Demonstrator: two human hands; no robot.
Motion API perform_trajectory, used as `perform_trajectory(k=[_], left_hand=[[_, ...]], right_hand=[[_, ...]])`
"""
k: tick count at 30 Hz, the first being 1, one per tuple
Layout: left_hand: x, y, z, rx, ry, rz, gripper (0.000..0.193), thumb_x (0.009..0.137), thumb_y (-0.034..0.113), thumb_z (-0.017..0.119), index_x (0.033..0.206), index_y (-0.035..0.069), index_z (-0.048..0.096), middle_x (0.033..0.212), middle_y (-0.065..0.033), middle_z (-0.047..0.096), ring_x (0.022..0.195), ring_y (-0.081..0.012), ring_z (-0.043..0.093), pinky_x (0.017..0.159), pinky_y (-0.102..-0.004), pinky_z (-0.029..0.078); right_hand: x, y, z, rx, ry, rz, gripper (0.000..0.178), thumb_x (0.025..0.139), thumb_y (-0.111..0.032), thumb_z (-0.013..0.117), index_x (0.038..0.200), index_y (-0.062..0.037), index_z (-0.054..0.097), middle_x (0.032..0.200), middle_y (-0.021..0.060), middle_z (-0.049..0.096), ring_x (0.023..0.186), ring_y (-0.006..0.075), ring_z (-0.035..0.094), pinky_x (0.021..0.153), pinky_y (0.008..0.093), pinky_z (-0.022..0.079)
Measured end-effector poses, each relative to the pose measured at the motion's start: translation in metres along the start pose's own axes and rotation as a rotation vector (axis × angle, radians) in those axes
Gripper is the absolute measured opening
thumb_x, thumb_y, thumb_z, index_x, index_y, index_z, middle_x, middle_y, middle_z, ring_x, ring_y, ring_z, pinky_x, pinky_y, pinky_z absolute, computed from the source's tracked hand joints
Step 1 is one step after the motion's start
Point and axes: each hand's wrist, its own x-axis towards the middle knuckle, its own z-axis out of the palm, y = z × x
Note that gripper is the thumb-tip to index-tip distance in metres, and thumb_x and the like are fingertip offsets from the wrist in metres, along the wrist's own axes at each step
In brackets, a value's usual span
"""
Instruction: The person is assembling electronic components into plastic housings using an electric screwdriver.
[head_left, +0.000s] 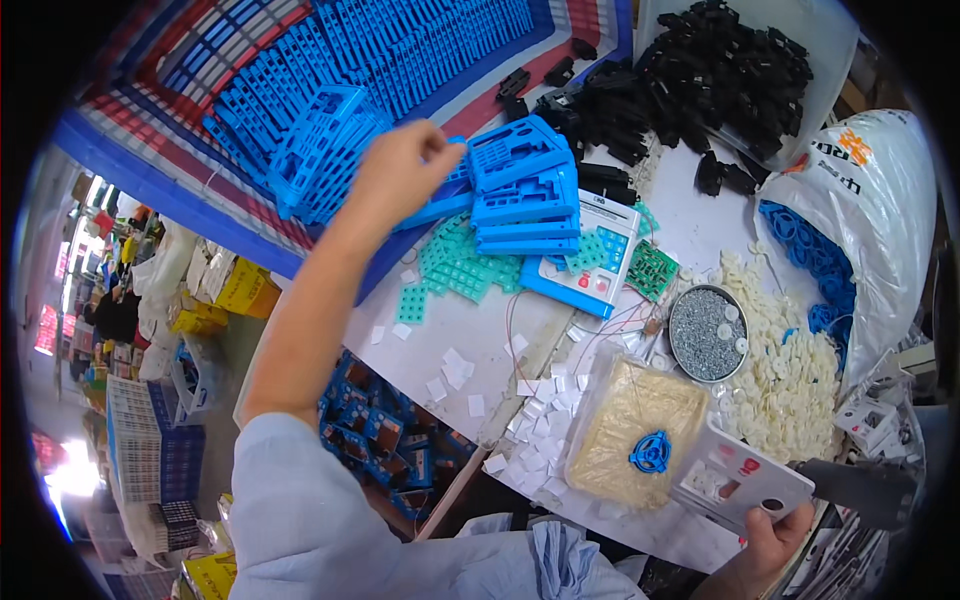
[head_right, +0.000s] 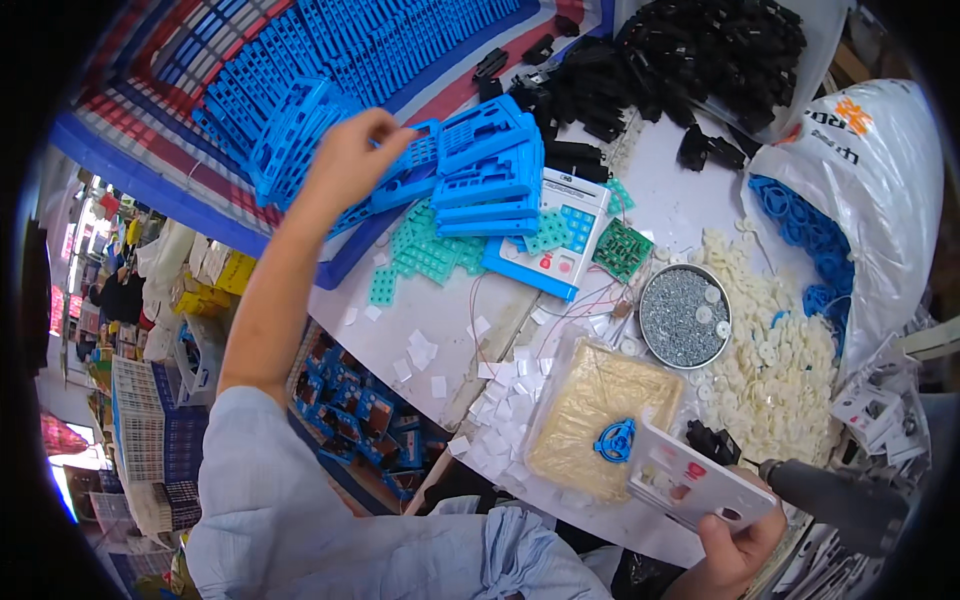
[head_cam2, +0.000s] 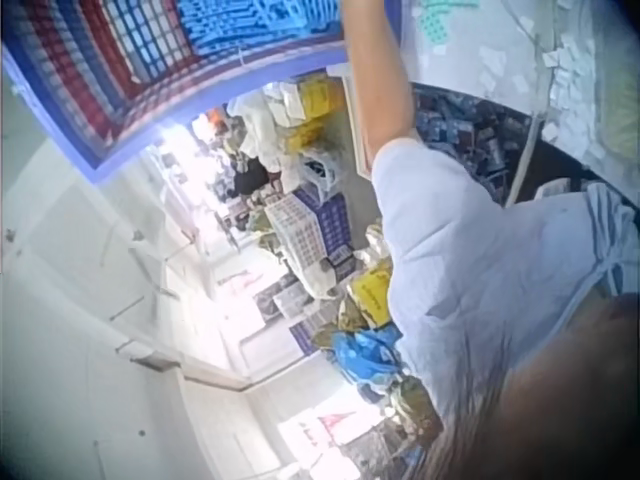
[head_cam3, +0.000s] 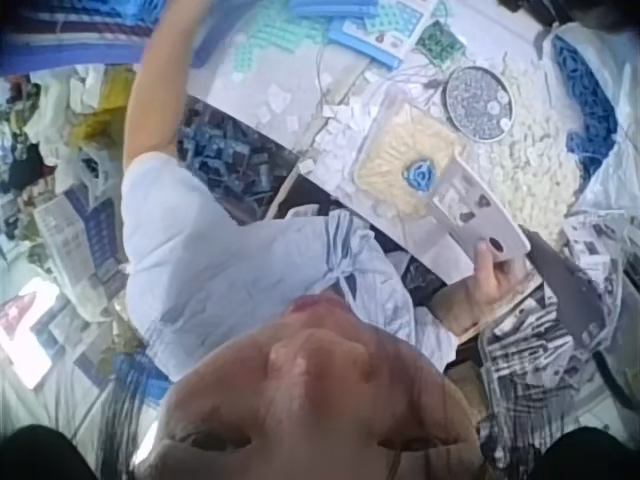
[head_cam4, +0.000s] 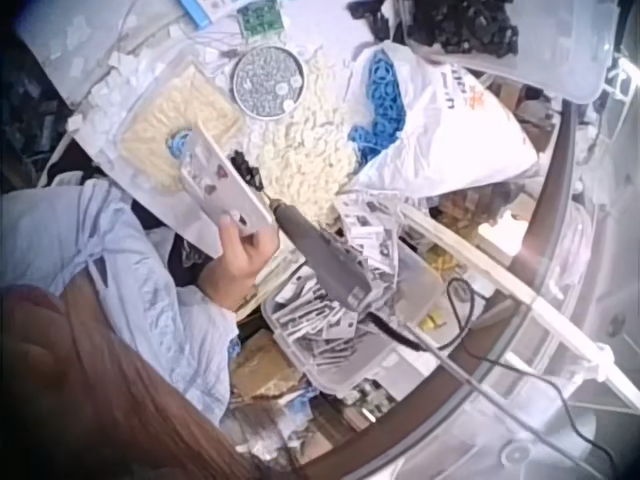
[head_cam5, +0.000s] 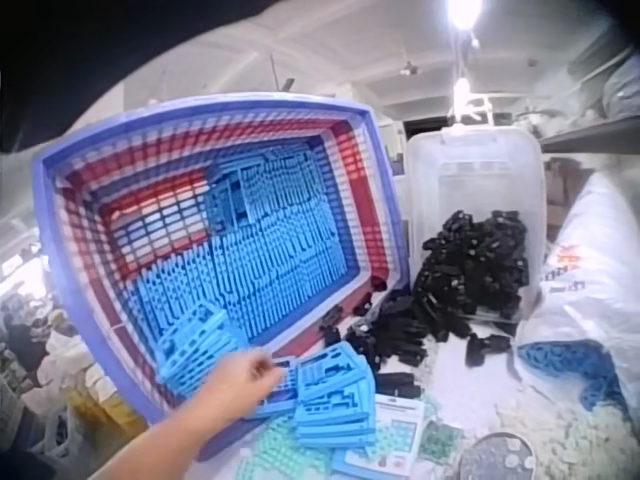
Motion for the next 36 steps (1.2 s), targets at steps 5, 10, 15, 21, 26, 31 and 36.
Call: perform_trajectory(k=[5,10,15,21,26,31,36], left_hand=[[0.068,-0.056,0.075,0.269,-0.281,-0.275,0.038,0.094,0.039,0.068,0.086,0.002,0.070,0.076,-0.0130,0.070,0.064,-0.0195,0.065,0.059,-0.0366,0.051],[0.090,-0.073,0.090,-0.274,-0.401,-0.601,0.026,0.094,0.032,0.069,0.081,0.009,0.067,0.062,-0.0019,0.058,0.046,-0.0131,0.049,0.045,-0.0321,0.039],[0.070,-0.036,0.049,-0.963,-0.038,-0.516,0.027,0.100,0.014,0.062,0.121,-0.002,0.067,0.107,-0.0105,0.070,0.091,-0.0197,0.068,0.072,-0.0317,0.061],[-0.044,0.078,0.024,-1.241,0.101,-0.174,0.049,0.103,0.015,0.059,0.146,-0.002,0.046,0.125,-0.0134,0.066,0.101,-0.0202,0.069,0.076,-0.0310,0.062],[-0.174,0.140,0.073,-1.354,-0.115,-0.251,0.056,0.103,0.023,0.058,0.150,0.000,0.040,0.122,-0.0133,0.065,0.103,-0.0187,0.067,0.073,-0.0299,0.060],[-0.238,0.166,0.101,-1.376,-0.184,-0.422,0.059,0.102,0.021,0.056,0.153,-0.002,0.034,0.126,-0.0151,0.062,0.108,-0.0221,0.067,0.086,-0.0355,0.059],[-0.253,0.149,0.092,-1.132,-0.371,-0.214,0.073,0.100,0.007,0.053,0.161,-0.002,0.015,0.145,-0.0174,0.048,0.128,-0.0252,0.056,0.107,-0.0409,0.048]], right_hand=[[0.005,0.000,-0.001,-0.080,-0.215,-0.040,0.038,0.083,-0.013,0.070,0.114,0.0080,0.061,0.095,0.0239,0.073,0.087,0.0310,0.073,0.079,0.0419,0.058],[-0.012,-0.007,0.003,-0.011,-0.074,0.150,0.036,0.085,-0.015,0.071,0.110,0.0098,0.066,0.093,0.0202,0.074,0.083,0.0264,0.072,0.077,0.0363,0.057],[-0.006,0.005,0.022,0.103,-0.088,0.151,0.033,0.088,-0.016,0.069,0.109,0.0095,0.068,0.092,0.0165,0.075,0.081,0.0222,0.071,0.076,0.0334,0.056],[-0.001,0.010,0.047,0.214,0.232,0.195,0.033,0.095,-0.016,0.057,0.117,0.0082,0.065,0.103,0.0084,0.069,0.090,0.0142,0.064,0.084,0.0266,0.050],[0.045,0.033,0.081,0.501,0.120,0.097,0.042,0.105,-0.014,0.051,0.143,0.0059,0.051,0.128,0.0112,0.066,0.115,0.0161,0.063,0.100,0.0308,0.047],[0.065,0.053,0.102,0.090,-0.022,-0.091,0.044,0.104,-0.018,0.058,0.142,0.0028,0.054,0.143,0.0182,0.055,0.135,0.0235,0.049,0.109,0.0362,0.040],[0.044,0.048,0.098,-0.037,-0.151,-0.066,0.043,0.100,-0.023,0.068,0.134,0.0018,0.057,0.150,0.0216,0.044,0.135,0.0311,0.047,0.111,0.0416,0.038]])
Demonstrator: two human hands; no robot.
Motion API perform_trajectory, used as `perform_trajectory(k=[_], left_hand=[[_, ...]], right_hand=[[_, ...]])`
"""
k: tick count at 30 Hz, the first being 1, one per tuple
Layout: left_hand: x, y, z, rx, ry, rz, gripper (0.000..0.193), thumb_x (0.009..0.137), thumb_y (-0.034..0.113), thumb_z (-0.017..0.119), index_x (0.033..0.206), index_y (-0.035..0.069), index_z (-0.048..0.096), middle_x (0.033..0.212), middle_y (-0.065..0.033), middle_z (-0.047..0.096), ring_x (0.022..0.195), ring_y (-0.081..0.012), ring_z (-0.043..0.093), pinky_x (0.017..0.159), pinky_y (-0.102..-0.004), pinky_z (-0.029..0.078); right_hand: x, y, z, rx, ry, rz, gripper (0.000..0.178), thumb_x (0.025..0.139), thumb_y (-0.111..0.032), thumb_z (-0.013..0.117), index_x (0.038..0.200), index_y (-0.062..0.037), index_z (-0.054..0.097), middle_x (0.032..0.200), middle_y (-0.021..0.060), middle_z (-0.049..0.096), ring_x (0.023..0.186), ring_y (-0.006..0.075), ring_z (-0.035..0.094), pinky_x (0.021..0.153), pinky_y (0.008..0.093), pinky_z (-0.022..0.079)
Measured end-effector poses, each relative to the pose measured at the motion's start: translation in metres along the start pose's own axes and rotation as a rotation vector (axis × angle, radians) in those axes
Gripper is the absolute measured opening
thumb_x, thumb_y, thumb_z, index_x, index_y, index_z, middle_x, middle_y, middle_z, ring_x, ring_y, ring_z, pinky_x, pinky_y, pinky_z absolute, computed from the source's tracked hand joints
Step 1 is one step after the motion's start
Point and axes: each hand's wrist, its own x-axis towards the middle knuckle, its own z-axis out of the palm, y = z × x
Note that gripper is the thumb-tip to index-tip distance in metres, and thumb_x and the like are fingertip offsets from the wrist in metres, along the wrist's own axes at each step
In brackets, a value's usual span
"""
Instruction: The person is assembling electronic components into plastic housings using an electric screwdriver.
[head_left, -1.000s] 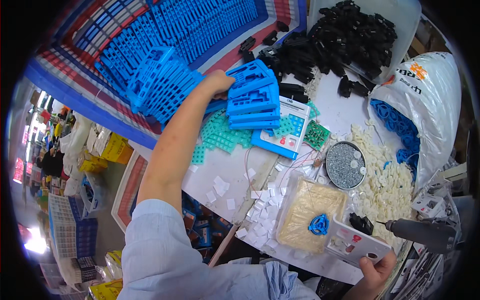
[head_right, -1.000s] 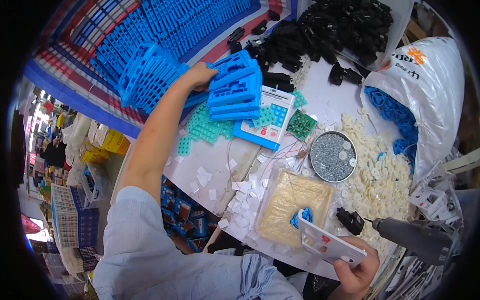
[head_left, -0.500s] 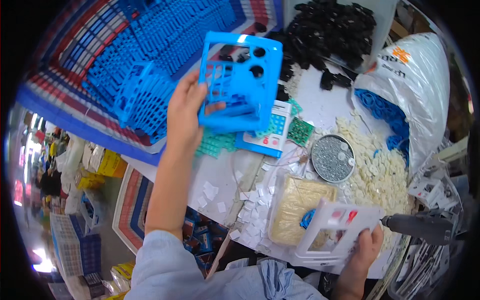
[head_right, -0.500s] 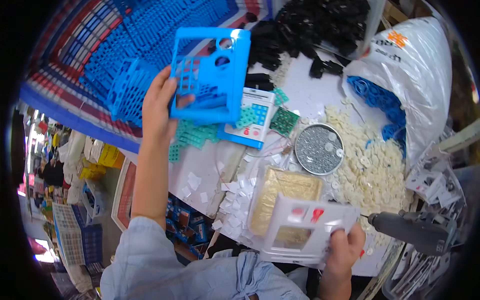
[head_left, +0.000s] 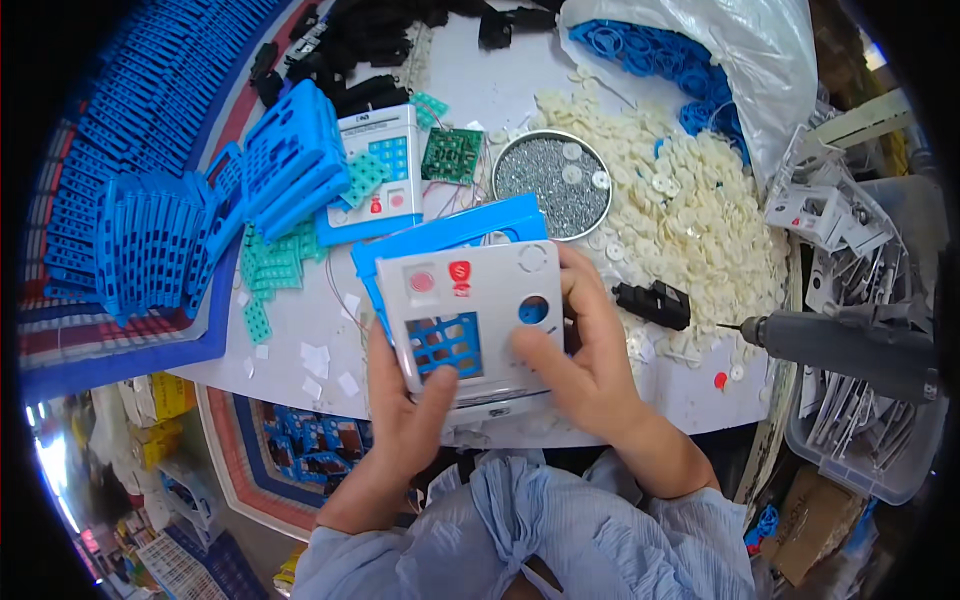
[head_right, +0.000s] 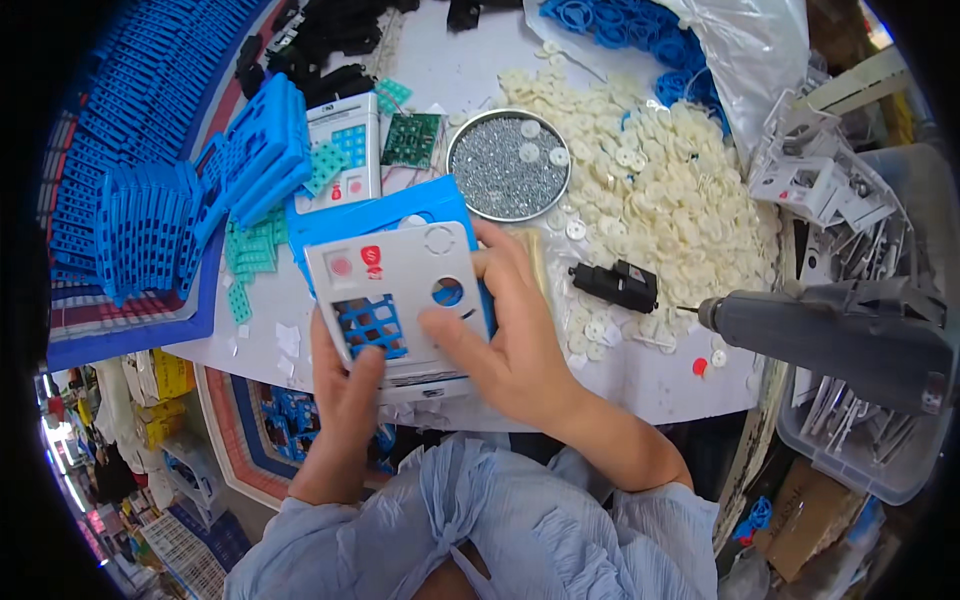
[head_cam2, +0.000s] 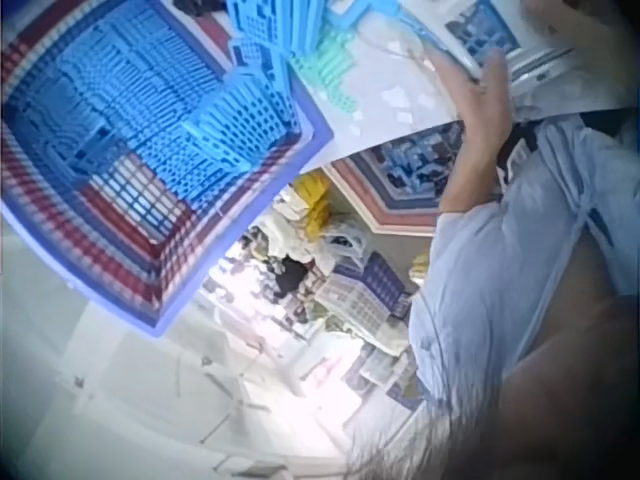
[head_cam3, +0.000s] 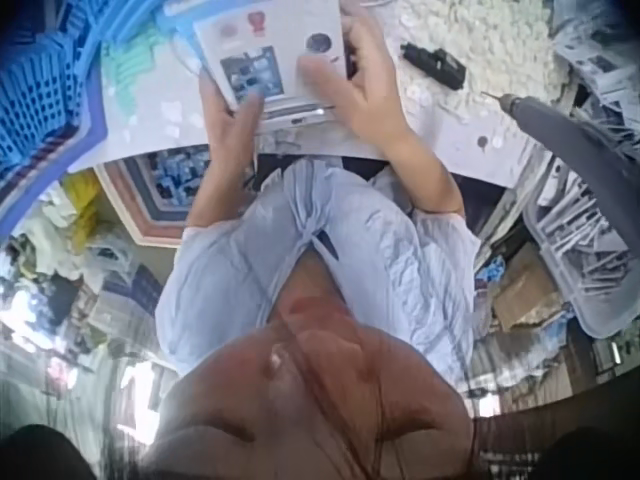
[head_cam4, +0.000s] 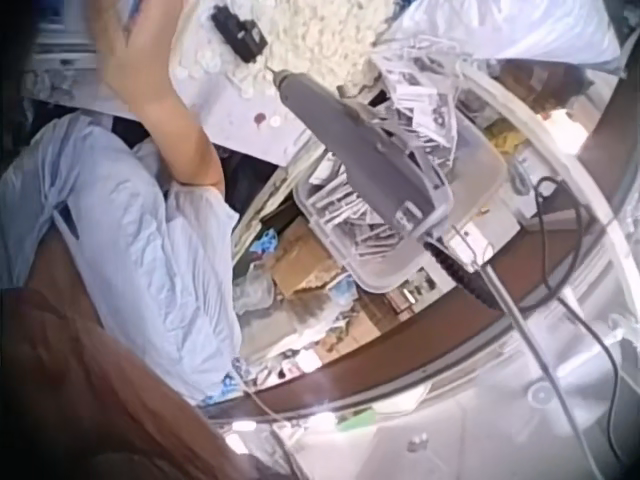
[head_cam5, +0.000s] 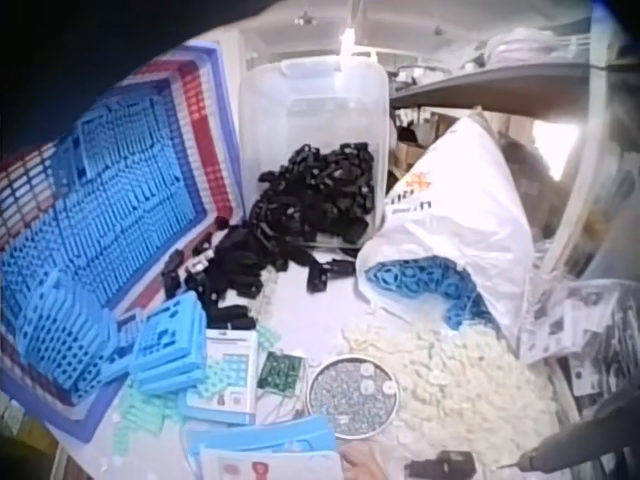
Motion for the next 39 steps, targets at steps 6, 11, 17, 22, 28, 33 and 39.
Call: perform_trajectory(k=[6,11,17,22,28,33,39], left_hand=[[-0.007,0.003,-0.016,-0.213,0.007,-0.147,0.077,0.102,0.015,0.052,0.164,-0.001,0.010,0.150,-0.0190,0.046,0.133,-0.0253,0.052,0.110,-0.0409,0.044],[-0.016,-0.006,-0.008,-0.326,0.064,-0.220,0.074,0.099,0.014,0.048,0.163,-0.001,0.014,0.151,-0.0218,0.045,0.135,-0.0289,0.053,0.112,-0.0429,0.045],[-0.024,-0.006,0.002,-0.377,0.134,-0.285,0.072,0.099,0.017,0.050,0.161,-0.001,0.019,0.148,-0.0218,0.048,0.133,-0.0292,0.055,0.111,-0.0425,0.045],[-0.029,-0.007,0.002,-0.372,0.163,-0.250,0.070,0.100,0.018,0.049,0.161,-0.002,0.020,0.149,-0.0223,0.047,0.134,-0.0285,0.054,0.112,-0.0419,0.043],[-0.032,-0.008,0.002,-0.370,0.200,-0.233,0.071,0.101,0.015,0.047,0.161,-0.003,0.016,0.152,-0.0233,0.045,0.136,-0.0294,0.052,0.114,-0.0429,0.041],[-0.032,-0.006,0.002,-0.356,0.183,-0.203,0.072,0.101,0.013,0.045,0.162,-0.004,0.013,0.156,-0.0246,0.039,0.141,-0.0315,0.047,0.117,-0.0441,0.039],[-0.031,-0.005,-0.005,-0.328,0.150,-0.217,0.074,0.100,0.011,0.044,0.162,-0.006,0.007,0.165,-0.0276,0.025,0.149,-0.0345,0.037,0.121,-0.0441,0.032]], right_hand=[[-0.026,-0.001,-0.005,0.716,-0.095,0.294,0.090,0.086,0.006,0.077,0.158,-0.0035,0.024,0.154,0.0189,0.042,0.128,0.0197,0.056,0.101,0.0334,0.053],[-0.031,-0.010,0.003,0.612,-0.234,0.410,0.086,0.092,-0.002,0.073,0.160,-0.0045,0.020,0.150,0.0163,0.048,0.132,0.0229,0.054,0.106,0.0367,0.049],[-0.036,-0.002,0.021,0.429,-0.199,0.123,0.078,0.100,-0.014,0.065,0.159,0.0040,0.016,0.148,0.0205,0.045,0.134,0.0265,0.049,0.110,0.0395,0.042],[-0.035,0.000,0.021,0.387,-0.252,0.105,0.080,0.100,-0.016,0.063,0.159,0.0051,0.014,0.149,0.0225,0.043,0.135,0.0273,0.047,0.111,0.0400,0.040],[-0.033,-0.004,0.023,0.571,-0.236,0.251,0.083,0.100,-0.020,0.066,0.159,0.0045,0.013,0.151,0.0209,0.042,0.138,0.0267,0.045,0.114,0.0398,0.038],[-0.033,0.000,0.022,0.558,-0.250,0.206,0.082,0.101,-0.022,0.066,0.159,0.0036,0.015,0.149,0.0187,0.044,0.138,0.0254,0.044,0.115,0.0396,0.037],[-0.026,-0.001,0.010,0.634,-0.230,0.420,0.079,0.102,-0.028,0.064,0.158,0.0042,0.018,0.149,0.0191,0.046,0.133,0.0257,0.049,0.111,0.0393,0.040]])
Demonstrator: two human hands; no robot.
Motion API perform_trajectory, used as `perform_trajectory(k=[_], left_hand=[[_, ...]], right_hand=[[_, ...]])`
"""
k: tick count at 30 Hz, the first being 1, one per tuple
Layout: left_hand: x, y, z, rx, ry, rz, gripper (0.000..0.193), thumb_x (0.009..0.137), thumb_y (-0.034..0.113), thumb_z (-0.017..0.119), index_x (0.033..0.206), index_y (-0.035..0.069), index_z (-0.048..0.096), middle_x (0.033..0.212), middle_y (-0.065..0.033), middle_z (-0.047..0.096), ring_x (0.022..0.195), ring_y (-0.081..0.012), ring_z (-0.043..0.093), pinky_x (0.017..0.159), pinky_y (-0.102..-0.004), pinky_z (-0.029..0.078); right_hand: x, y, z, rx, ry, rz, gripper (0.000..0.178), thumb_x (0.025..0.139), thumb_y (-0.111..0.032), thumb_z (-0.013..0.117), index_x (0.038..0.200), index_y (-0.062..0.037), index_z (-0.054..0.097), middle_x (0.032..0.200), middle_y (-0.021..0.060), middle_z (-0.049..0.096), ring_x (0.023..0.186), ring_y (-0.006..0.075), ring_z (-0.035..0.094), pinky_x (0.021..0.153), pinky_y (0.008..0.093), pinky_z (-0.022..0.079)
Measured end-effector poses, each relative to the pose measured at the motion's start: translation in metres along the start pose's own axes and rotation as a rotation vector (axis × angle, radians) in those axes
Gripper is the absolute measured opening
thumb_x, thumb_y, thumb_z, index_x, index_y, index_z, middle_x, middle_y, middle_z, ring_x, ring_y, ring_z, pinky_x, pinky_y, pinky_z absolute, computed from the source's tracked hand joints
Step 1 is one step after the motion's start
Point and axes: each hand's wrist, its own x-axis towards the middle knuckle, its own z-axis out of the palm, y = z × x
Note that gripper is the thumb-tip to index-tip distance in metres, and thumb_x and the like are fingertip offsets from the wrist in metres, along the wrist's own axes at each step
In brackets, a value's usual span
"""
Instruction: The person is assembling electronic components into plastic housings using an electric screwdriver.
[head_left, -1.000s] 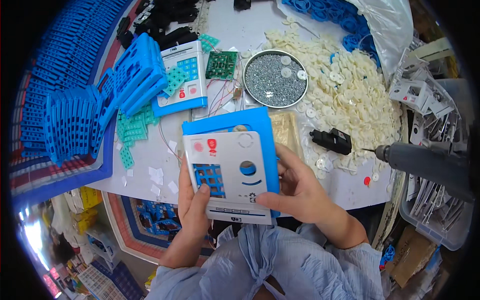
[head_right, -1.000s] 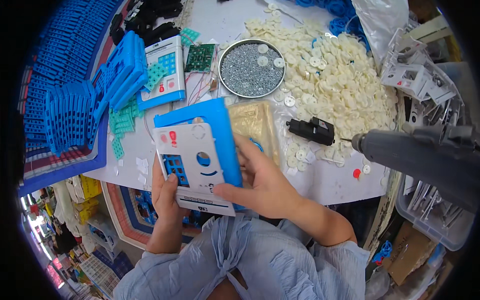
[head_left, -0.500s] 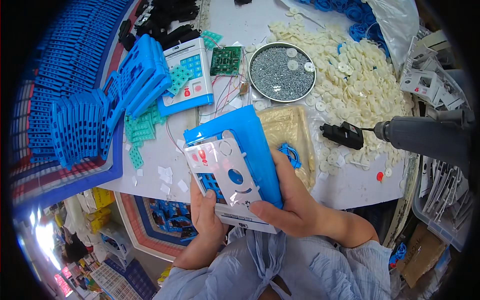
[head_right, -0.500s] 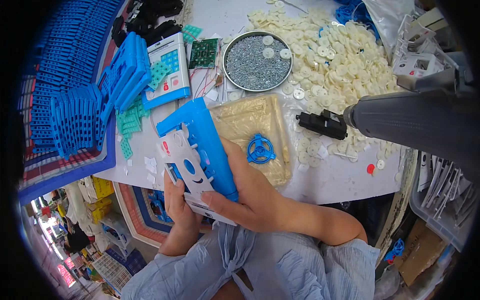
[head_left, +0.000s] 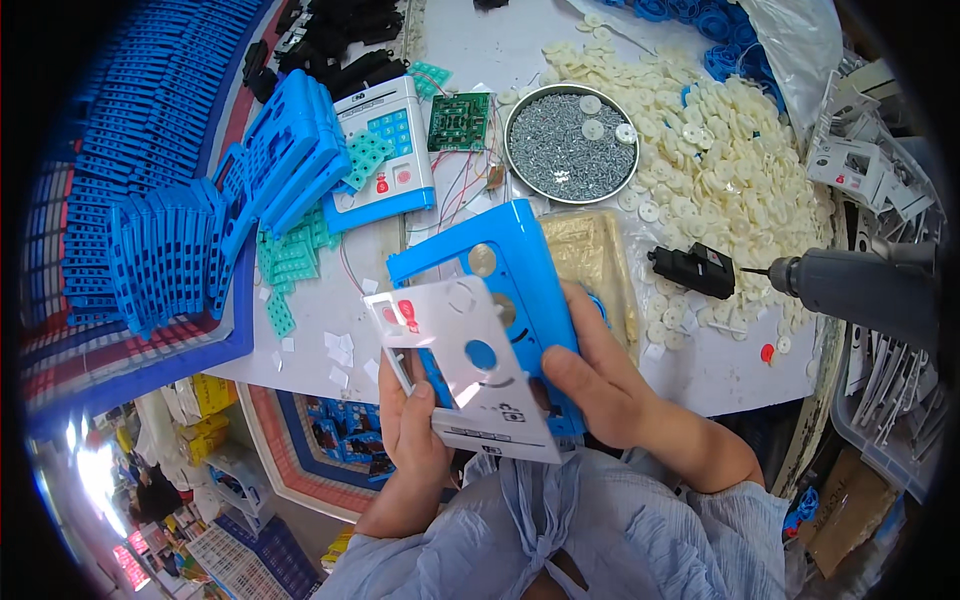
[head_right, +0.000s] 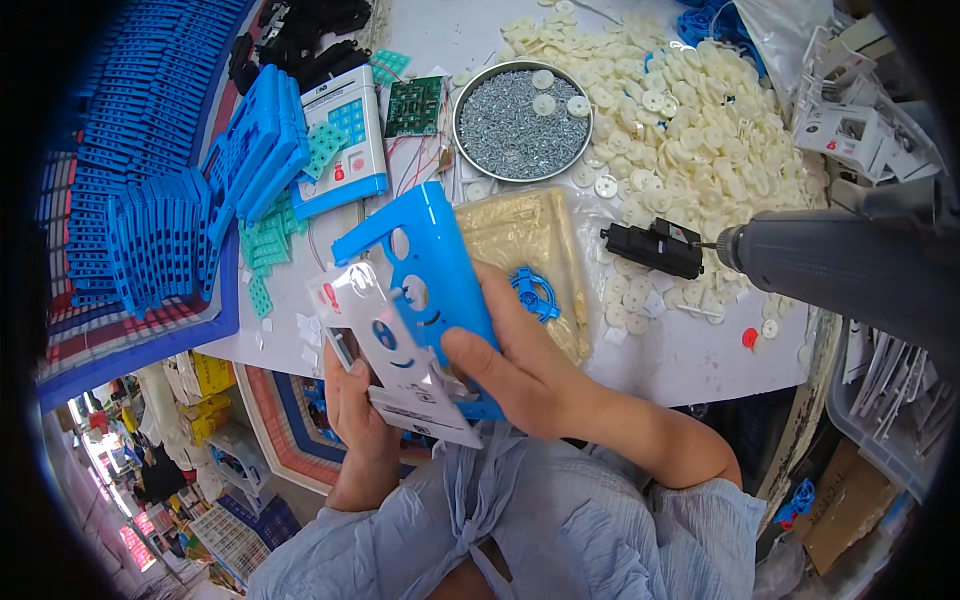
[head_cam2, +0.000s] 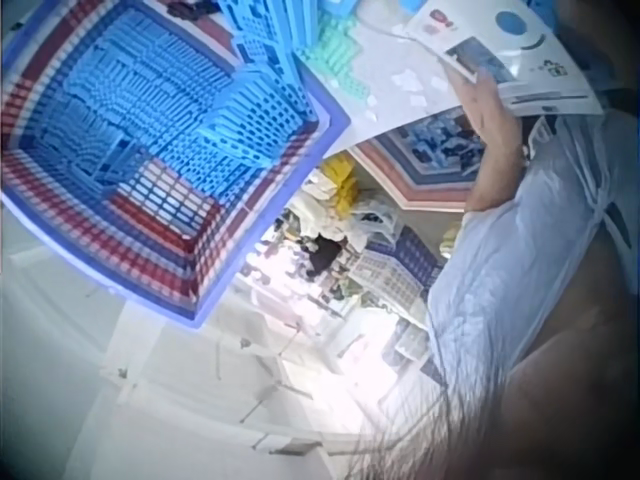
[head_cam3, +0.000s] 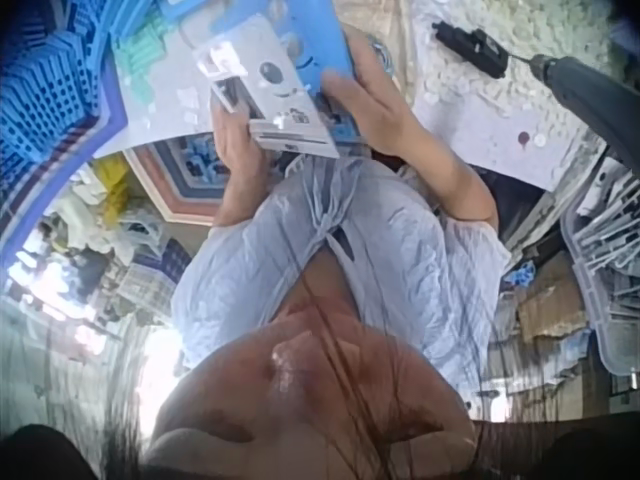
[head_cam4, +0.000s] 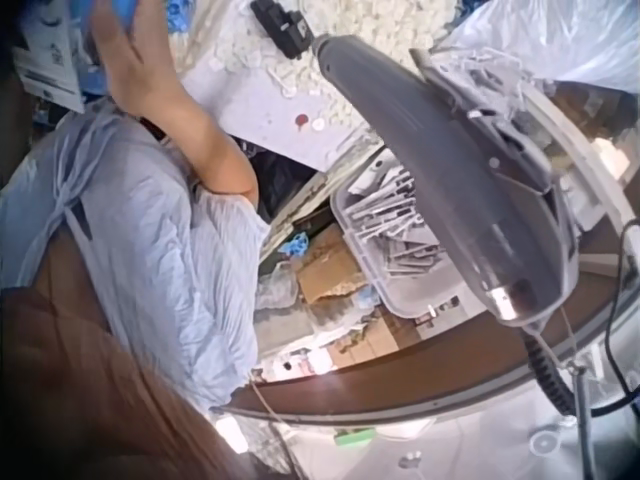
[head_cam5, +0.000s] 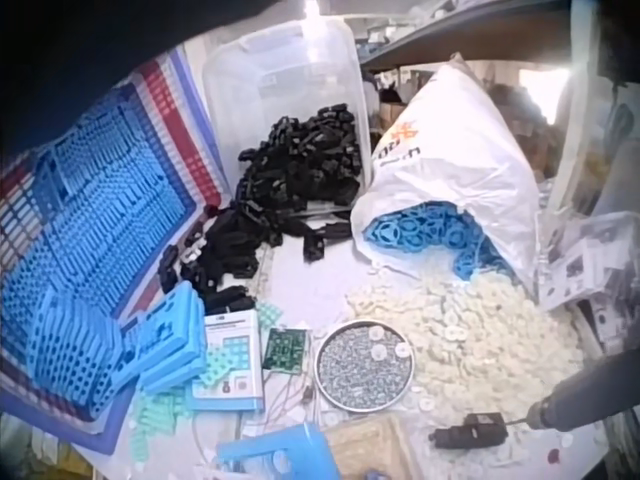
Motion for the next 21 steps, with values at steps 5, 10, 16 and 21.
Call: perform_trajectory(k=[5,10,16,21], left_hand=[[0.004,-0.002,0.005,-0.025,0.014,-0.006,0.075,0.100,0.011,0.044,0.162,-0.006,0.005,0.166,-0.0284,0.022,0.151,-0.0337,0.034,0.122,-0.0432,0.030],[0.004,-0.009,0.000,0.004,-0.008,-0.013,0.072,0.102,0.011,0.042,0.162,-0.006,0.006,0.165,-0.0277,0.025,0.151,-0.0327,0.033,0.122,-0.0429,0.029],[0.002,-0.010,-0.002,0.045,-0.006,-0.008,0.070,0.102,0.012,0.042,0.162,-0.007,0.010,0.163,-0.0263,0.029,0.150,-0.0313,0.035,0.122,-0.0417,0.028],[0.002,-0.010,-0.003,0.056,0.004,-0.011,0.069,0.102,0.011,0.042,0.161,-0.008,0.012,0.163,-0.0261,0.029,0.149,-0.0303,0.036,0.121,-0.0411,0.029]], right_hand=[[-0.001,0.022,-0.007,-0.344,-0.037,-0.293,0.080,0.102,-0.031,0.064,0.158,0.0044,0.019,0.145,0.0215,0.050,0.125,0.0280,0.057,0.103,0.0390,0.046],[-0.005,0.023,-0.006,-0.354,-0.050,-0.293,0.083,0.099,-0.028,0.068,0.158,0.0040,0.018,0.143,0.0231,0.052,0.123,0.0296,0.060,0.100,0.0389,0.048],[-0.004,0.027,-0.004,-0.339,-0.051,-0.317,0.081,0.098,-0.022,0.069,0.157,0.0040,0.019,0.141,0.0223,0.053,0.123,0.0299,0.060,0.101,0.0389,0.048],[-0.003,0.028,-0.002,-0.365,-0.054,-0.357,0.077,0.099,-0.020,0.066,0.156,0.0044,0.022,0.141,0.0222,0.053,0.124,0.0299,0.059,0.103,0.0386,0.047]])
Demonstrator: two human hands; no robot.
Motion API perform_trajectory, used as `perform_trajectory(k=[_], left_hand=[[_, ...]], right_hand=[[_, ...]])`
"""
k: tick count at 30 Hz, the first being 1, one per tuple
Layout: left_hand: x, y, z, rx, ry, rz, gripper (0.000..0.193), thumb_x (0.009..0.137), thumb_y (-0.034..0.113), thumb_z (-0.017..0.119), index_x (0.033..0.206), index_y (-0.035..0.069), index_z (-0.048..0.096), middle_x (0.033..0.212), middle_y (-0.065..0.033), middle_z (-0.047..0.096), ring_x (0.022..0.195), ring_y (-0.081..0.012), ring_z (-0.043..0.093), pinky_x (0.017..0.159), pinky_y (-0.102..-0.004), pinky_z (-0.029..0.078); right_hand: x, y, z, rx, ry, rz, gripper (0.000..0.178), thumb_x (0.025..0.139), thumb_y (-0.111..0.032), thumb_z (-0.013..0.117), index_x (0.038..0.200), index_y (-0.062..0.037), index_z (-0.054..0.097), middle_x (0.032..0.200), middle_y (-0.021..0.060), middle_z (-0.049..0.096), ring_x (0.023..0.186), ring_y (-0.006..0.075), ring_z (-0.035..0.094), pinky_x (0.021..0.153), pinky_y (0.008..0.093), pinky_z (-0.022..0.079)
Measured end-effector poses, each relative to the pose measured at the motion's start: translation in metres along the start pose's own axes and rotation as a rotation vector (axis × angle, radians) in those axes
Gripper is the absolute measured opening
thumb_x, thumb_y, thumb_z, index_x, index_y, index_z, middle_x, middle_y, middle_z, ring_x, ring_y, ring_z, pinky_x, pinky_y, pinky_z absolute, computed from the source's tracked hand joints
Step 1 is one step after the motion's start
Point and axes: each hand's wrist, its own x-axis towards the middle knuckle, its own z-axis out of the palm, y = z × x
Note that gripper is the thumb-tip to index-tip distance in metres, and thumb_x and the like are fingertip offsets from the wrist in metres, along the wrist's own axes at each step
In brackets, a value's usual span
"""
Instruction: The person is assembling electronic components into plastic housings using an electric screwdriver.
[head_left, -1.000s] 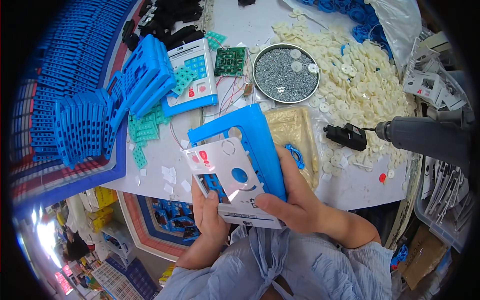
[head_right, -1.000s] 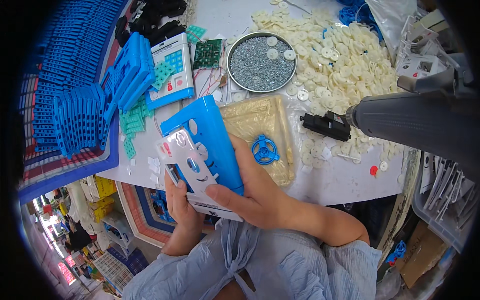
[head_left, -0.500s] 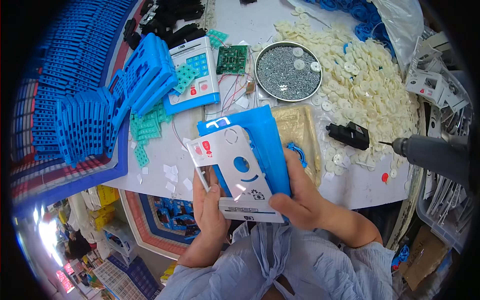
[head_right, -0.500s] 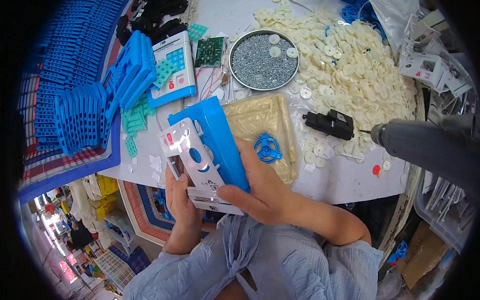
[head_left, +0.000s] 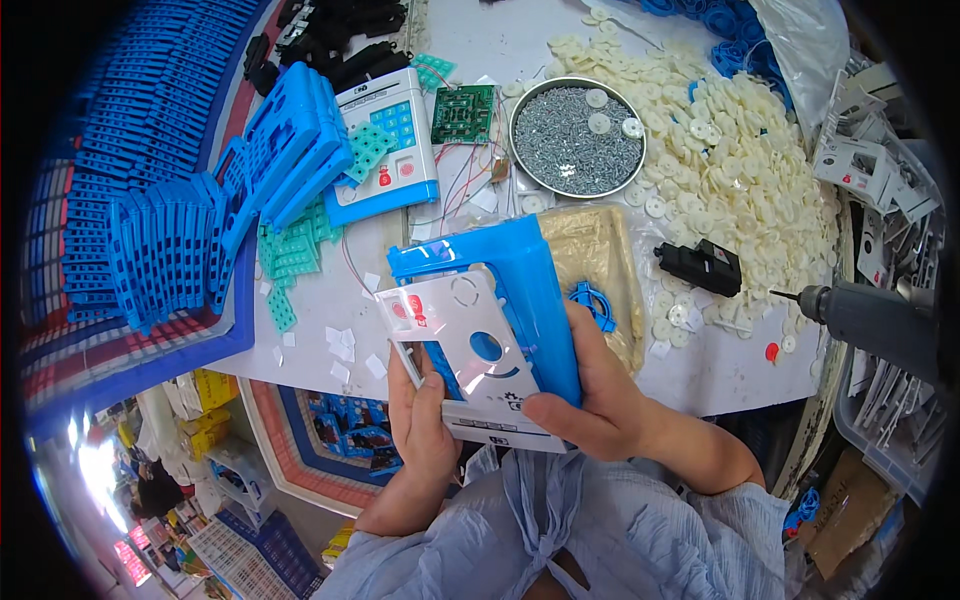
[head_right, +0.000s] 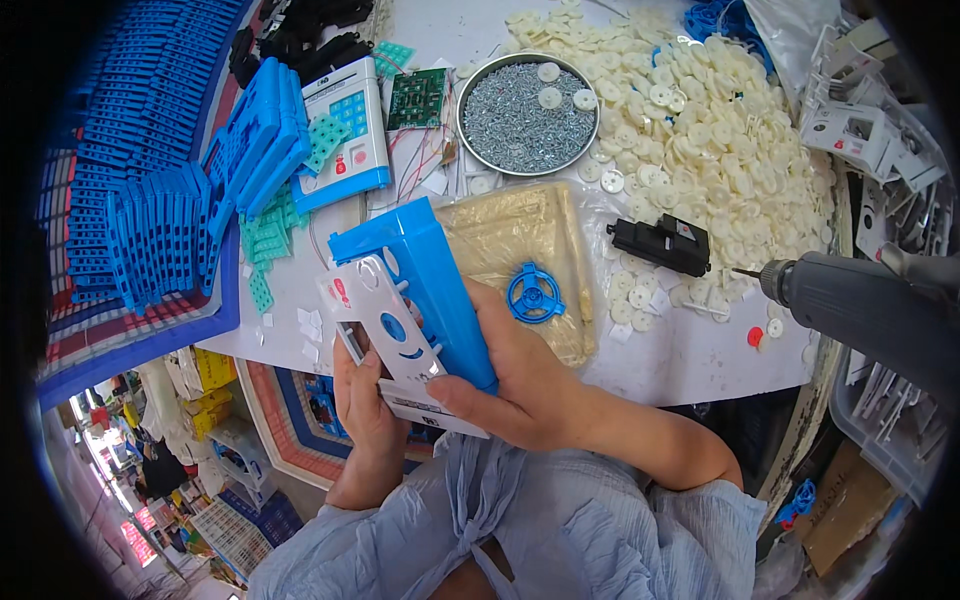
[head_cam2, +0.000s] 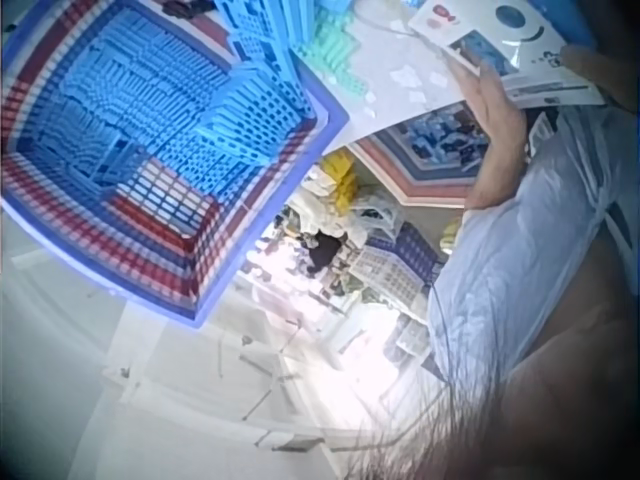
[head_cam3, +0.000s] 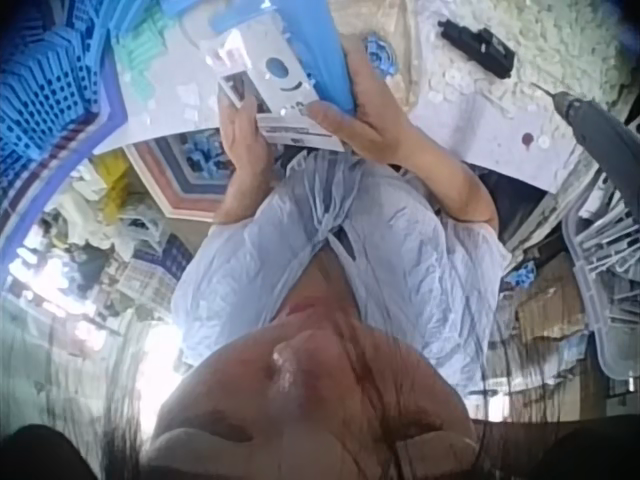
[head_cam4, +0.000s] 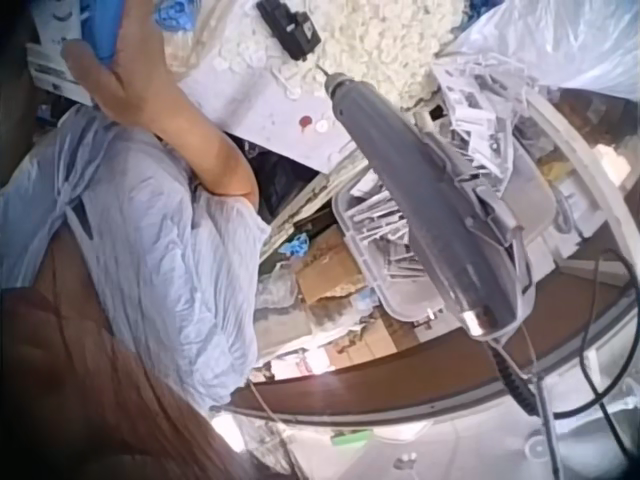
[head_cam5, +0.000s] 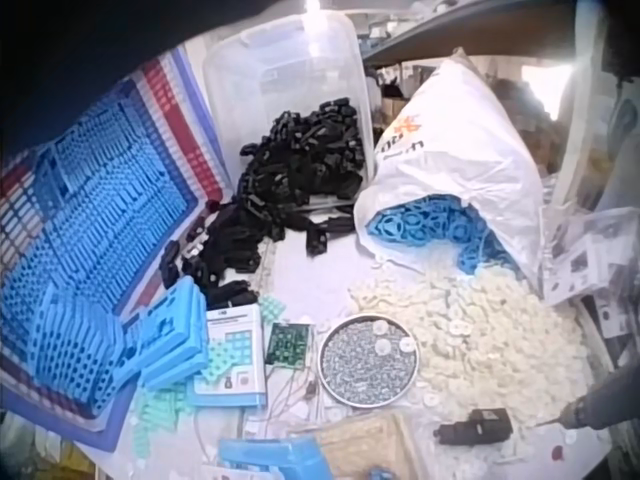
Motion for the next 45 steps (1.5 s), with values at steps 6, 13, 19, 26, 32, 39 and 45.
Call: perform_trajectory(k=[6,13,19,26,32,39,45], left_hand=[[-0.004,0.005,-0.001,0.009,0.015,-0.003,0.067,0.104,0.010,0.041,0.162,-0.006,0.012,0.161,-0.0255,0.032,0.146,-0.0290,0.039,0.120,-0.0402,0.032],[-0.016,0.016,0.009,0.157,0.007,0.064,0.068,0.107,0.015,0.042,0.163,-0.004,0.009,0.160,-0.0230,0.034,0.143,-0.0283,0.044,0.118,-0.0401,0.035],[-0.010,0.018,0.005,0.163,0.078,0.034,0.060,0.108,0.022,0.041,0.159,-0.006,0.025,0.148,-0.0198,0.050,0.131,-0.0250,0.055,0.108,-0.0392,0.046],[0.002,0.011,-0.001,-0.030,0.053,0.033,0.057,0.108,0.018,0.042,0.157,-0.008,0.029,0.143,-0.0205,0.056,0.125,-0.0237,0.061,0.104,-0.0371,0.050],[0.004,0.017,-0.001,0.094,0.136,0.186,0.059,0.107,0.015,0.043,0.158,-0.009,0.025,0.145,-0.0211,0.053,0.128,-0.0219,0.058,0.107,-0.0365,0.047],[0.013,0.028,-0.012,0.124,0.040,0.158,0.055,0.103,0.009,0.049,0.153,-0.010,0.035,0.137,-0.0208,0.060,0.120,-0.0232,0.063,0.104,-0.0362,0.049],[0.043,0.033,-0.050,0.162,-0.572,0.545,0.021,0.090,0.008,0.073,0.108,-0.001,0.070,0.112,-0.0216,0.070,0.097,-0.0298,0.070,0.087,-0.0403,0.056]], right_hand=[[-0.001,-0.003,0.000,0.120,0.030,0.130,0.071,0.100,-0.017,0.061,0.156,0.0044,0.023,0.142,0.0199,0.051,0.128,0.0263,0.054,0.107,0.0385,0.043],[0.001,-0.007,0.007,0.360,0.072,0.222,0.064,0.103,-0.011,0.055,0.156,0.0040,0.022,0.143,0.0155,0.050,0.131,0.0203,0.049,0.111,0.0375,0.039],[-0.002,0.002,0.011,0.465,0.075,0.185,0.060,0.104,-0.011,0.054,0.155,0.0023,0.024,0.143,0.0131,0.050,0.130,0.0172,0.048,0.110,0.0354,0.040],[0.004,0.007,0.003,0.435,0.015,0.261,0.068,0.102,-0.010,0.060,0.156,0.0014,0.022,0.146,0.0145,0.049,0.129,0.0187,0.051,0.110,0.0360,0.044],[0.003,-0.001,-0.012,0.456,-0.197,0.420,0.081,0.098,-0.005,0.066,0.162,-0.0032,0.016,0.147,0.0150,0.052,0.126,0.0216,0.059,0.095,0.0339,0.055],[-0.003,0.000,-0.008,0.621,-0.131,0.508,0.066,0.100,-0.006,0.063,0.156,-0.0033,0.027,0.138,0.0164,0.060,0.112,0.0243,0.067,0.085,0.0356,0.059],[0.004,-0.012,-0.047,-0.446,-0.300,-0.154,0.044,0.085,-0.010,0.072,0.129,-0.0082,0.064,0.131,0.0161,0.064,0.107,0.0381,0.065,0.091,0.0450,0.054]])
